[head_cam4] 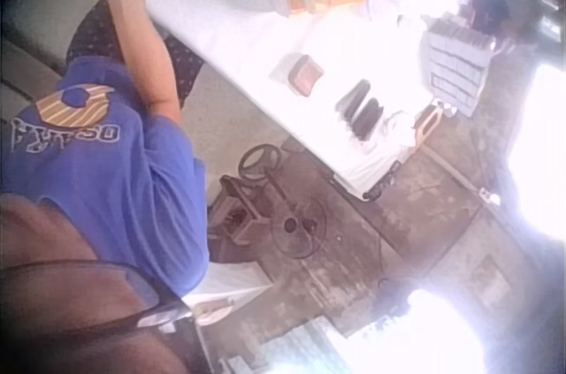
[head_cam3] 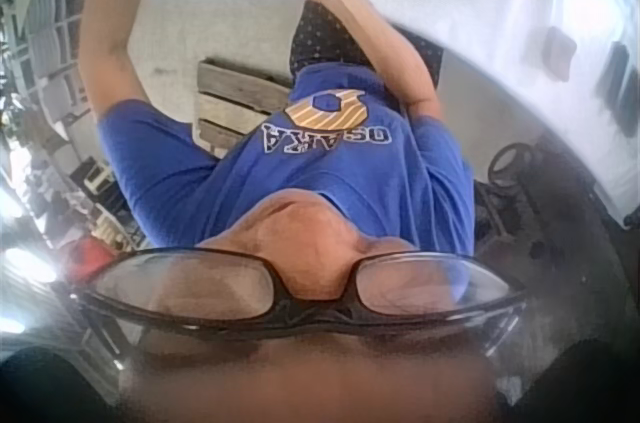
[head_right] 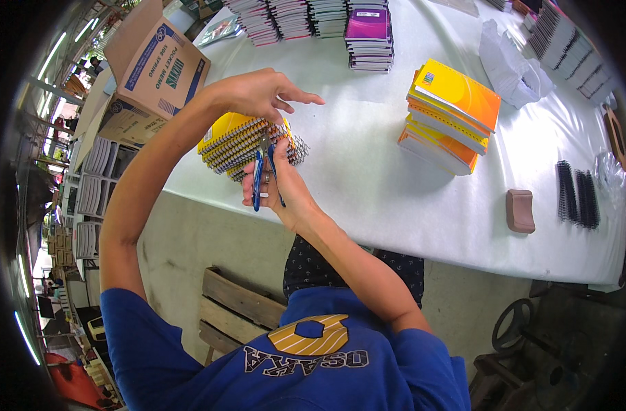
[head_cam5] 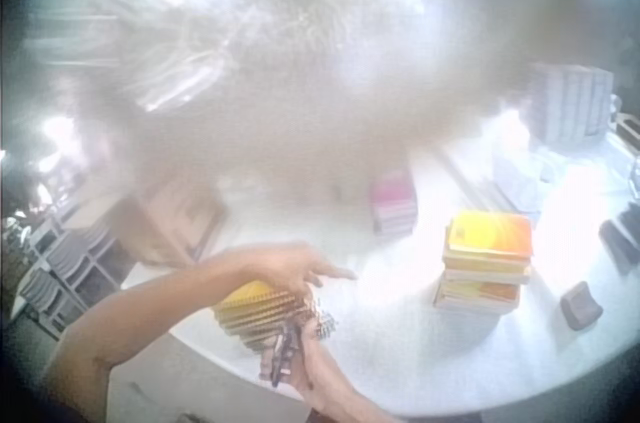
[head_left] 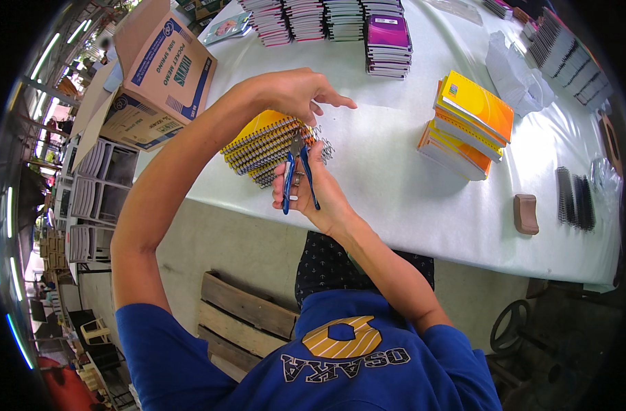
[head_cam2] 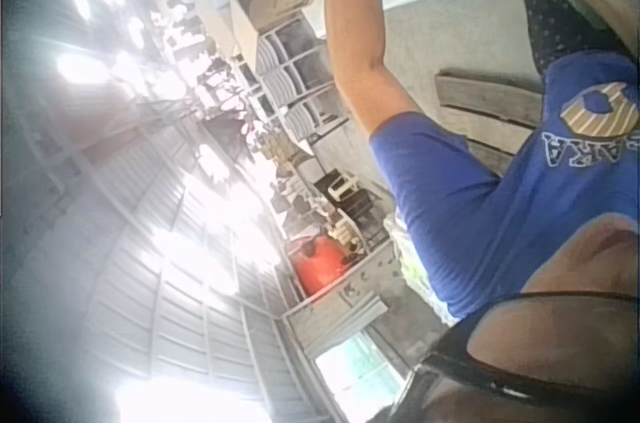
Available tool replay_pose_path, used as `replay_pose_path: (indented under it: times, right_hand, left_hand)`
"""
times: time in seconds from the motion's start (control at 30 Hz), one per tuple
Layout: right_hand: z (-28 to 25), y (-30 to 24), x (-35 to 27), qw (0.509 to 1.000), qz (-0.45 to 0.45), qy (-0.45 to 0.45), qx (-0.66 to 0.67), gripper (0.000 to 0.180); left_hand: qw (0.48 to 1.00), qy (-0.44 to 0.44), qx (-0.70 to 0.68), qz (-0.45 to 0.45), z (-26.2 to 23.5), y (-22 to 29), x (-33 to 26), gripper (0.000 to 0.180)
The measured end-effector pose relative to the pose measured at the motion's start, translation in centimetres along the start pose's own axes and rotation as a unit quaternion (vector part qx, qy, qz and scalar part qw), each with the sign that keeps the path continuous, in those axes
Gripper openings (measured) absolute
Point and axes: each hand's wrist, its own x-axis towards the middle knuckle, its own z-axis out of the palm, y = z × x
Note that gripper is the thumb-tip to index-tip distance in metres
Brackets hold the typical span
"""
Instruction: The person assembles notebooks by sliding wire spiral bindings into stacked paper covers and trimming the excess wire with pliers.
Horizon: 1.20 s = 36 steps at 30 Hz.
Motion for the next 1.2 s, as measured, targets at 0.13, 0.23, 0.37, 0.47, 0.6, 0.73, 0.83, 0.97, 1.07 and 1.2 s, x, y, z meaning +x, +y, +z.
replay_pose_path:
  times: [0.13, 0.23, 0.37, 0.47, 0.6, 0.73, 0.83, 0.97, 1.07, 1.2]
  right_hand:
    - [-0.1, -0.4, 0.2, 1.0, -0.01, -0.003, 0.02, 0.077]
    - [-0.1, -0.2, 0.4, 1.0, -0.001, -0.005, 0.028, 0.076]
    - [-3.1, -0.2, 1.3, 0.972, 0.03, -0.195, 0.131, 0.076]
    - [-1.9, 0.3, 0.1, 0.993, 0.046, -0.108, 0.032, 0.076]
    - [-0.6, 0.7, -0.6, 1.0, 0.004, 0.011, -0.015, 0.077]
    - [-1.1, 0.1, -0.4, 1.0, -0.003, 0.0, -0.011, 0.078]
    - [-1.1, 0.2, -0.5, 1.0, 0.012, -0.014, -0.009, 0.079]
    - [-0.9, 0.3, -0.2, 1.0, 0.001, 0.012, 0.004, 0.076]
    - [-1.6, 0.0, 0.1, 0.999, 0.01, -0.028, 0.027, 0.074]
    - [-1.1, 0.1, -0.9, 0.999, 0.029, -0.016, 0.019, 0.071]
  left_hand:
    - [0.999, 0.001, 0.019, -0.026, -0.1, 0.9, -0.2, 0.078]
    - [0.999, 0.001, 0.027, -0.029, 0.1, 0.9, -0.4, 0.077]
    - [0.995, -0.027, 0.086, -0.038, 0.2, 1.9, 0.3, 0.078]
    - [0.993, -0.039, 0.108, -0.03, 0.5, 1.3, 0.6, 0.079]
    - [0.994, -0.036, 0.102, -0.014, 0.4, 1.1, 0.5, 0.079]
    - [0.995, -0.038, 0.084, -0.023, 0.3, 1.5, 0.5, 0.08]
    - [0.996, -0.024, 0.083, -0.025, 0.4, 1.4, 0.5, 0.08]
    - [0.994, -0.035, 0.101, -0.011, 0.5, 1.3, 0.5, 0.08]
    - [0.993, -0.049, 0.11, -0.002, 0.7, 1.4, 0.8, 0.08]
    - [0.991, -0.058, 0.118, -0.002, 1.0, 1.1, 1.1, 0.082]
